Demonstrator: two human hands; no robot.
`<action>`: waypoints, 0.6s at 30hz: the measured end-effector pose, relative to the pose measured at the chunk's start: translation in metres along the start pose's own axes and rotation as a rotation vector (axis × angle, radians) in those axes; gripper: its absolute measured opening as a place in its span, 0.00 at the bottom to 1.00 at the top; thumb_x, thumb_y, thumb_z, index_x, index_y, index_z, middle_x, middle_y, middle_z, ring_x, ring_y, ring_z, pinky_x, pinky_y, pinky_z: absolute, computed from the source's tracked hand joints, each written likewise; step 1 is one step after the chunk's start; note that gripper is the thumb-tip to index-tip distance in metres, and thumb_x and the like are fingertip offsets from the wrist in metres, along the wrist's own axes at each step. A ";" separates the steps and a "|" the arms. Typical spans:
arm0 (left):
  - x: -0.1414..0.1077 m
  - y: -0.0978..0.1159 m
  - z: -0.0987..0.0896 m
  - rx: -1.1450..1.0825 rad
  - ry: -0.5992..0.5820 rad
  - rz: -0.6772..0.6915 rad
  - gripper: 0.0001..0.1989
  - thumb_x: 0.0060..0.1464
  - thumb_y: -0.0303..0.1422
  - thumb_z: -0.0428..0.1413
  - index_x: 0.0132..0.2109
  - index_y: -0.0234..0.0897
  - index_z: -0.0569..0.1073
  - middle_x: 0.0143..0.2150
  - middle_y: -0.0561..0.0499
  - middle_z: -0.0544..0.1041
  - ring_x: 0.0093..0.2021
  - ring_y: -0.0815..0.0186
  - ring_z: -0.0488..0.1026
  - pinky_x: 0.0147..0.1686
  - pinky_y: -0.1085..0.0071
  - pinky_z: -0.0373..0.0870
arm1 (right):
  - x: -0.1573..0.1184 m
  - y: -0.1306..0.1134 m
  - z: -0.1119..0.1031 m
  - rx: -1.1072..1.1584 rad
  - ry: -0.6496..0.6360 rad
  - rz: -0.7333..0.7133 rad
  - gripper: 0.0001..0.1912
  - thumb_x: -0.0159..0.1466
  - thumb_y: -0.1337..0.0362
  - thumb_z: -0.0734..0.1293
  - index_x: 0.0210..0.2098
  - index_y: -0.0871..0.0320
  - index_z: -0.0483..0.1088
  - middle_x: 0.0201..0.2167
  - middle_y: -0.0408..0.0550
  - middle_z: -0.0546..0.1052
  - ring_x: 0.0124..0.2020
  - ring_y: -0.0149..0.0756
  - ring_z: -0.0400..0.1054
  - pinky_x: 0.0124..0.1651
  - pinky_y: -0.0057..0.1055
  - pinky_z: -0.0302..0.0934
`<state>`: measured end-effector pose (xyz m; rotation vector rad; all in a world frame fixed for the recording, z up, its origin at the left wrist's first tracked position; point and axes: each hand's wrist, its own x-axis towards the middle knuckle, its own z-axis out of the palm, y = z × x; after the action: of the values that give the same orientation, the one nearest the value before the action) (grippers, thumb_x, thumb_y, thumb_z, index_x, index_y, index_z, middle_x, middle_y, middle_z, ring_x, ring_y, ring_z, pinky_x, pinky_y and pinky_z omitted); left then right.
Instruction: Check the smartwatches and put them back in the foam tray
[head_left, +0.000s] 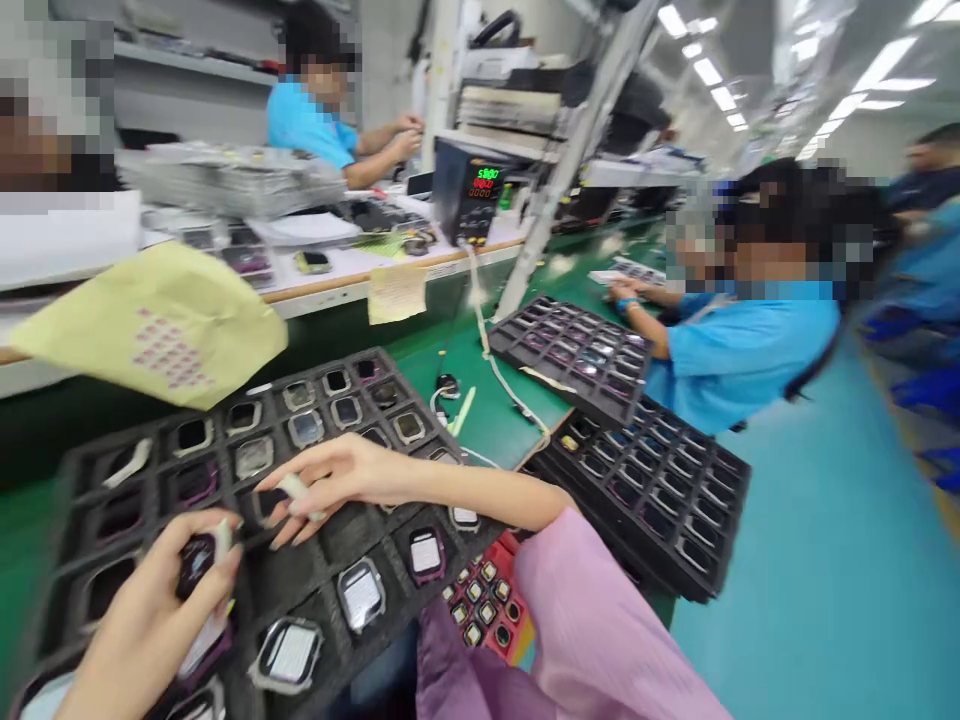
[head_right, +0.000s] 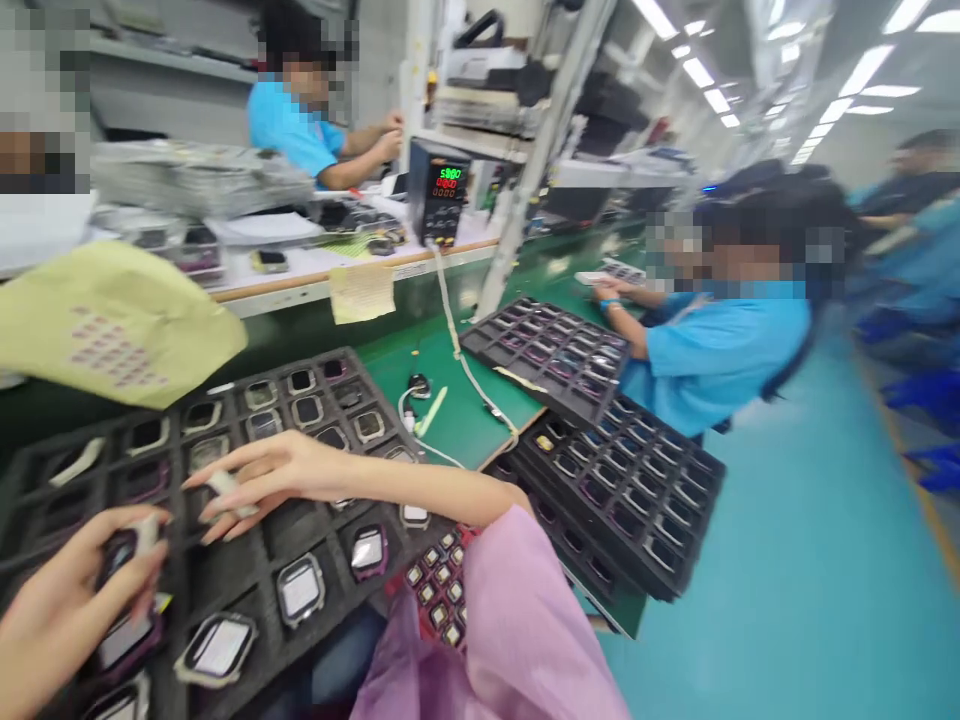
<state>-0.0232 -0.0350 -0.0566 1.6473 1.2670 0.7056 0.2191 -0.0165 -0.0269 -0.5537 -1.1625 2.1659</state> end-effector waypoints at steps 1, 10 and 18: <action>0.000 0.006 0.001 -0.022 0.028 0.011 0.14 0.53 0.44 0.56 0.45 0.47 0.66 0.18 0.61 0.68 0.20 0.64 0.68 0.26 0.69 0.68 | 0.000 0.000 -0.001 -0.012 0.018 0.007 0.30 0.50 0.60 0.79 0.50 0.61 0.71 0.39 0.51 0.76 0.38 0.41 0.76 0.44 0.35 0.69; 0.004 0.038 -0.004 -0.159 0.037 0.032 0.09 0.50 0.31 0.54 0.41 0.38 0.65 0.31 0.57 0.67 0.20 0.72 0.68 0.22 0.74 0.68 | 0.001 -0.017 0.004 -0.121 0.132 -0.020 0.24 0.54 0.63 0.76 0.49 0.62 0.73 0.39 0.54 0.78 0.39 0.45 0.77 0.41 0.38 0.71; 0.002 0.041 -0.007 -0.285 -0.010 0.023 0.17 0.54 0.31 0.56 0.51 0.40 0.64 0.33 0.56 0.67 0.19 0.75 0.64 0.18 0.76 0.66 | 0.001 -0.020 0.010 -0.152 0.136 -0.007 0.23 0.57 0.64 0.74 0.51 0.61 0.71 0.44 0.57 0.78 0.43 0.46 0.76 0.44 0.39 0.71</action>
<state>-0.0105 -0.0333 -0.0167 1.4312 1.0865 0.8496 0.2187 -0.0129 -0.0049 -0.7491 -1.2580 2.0109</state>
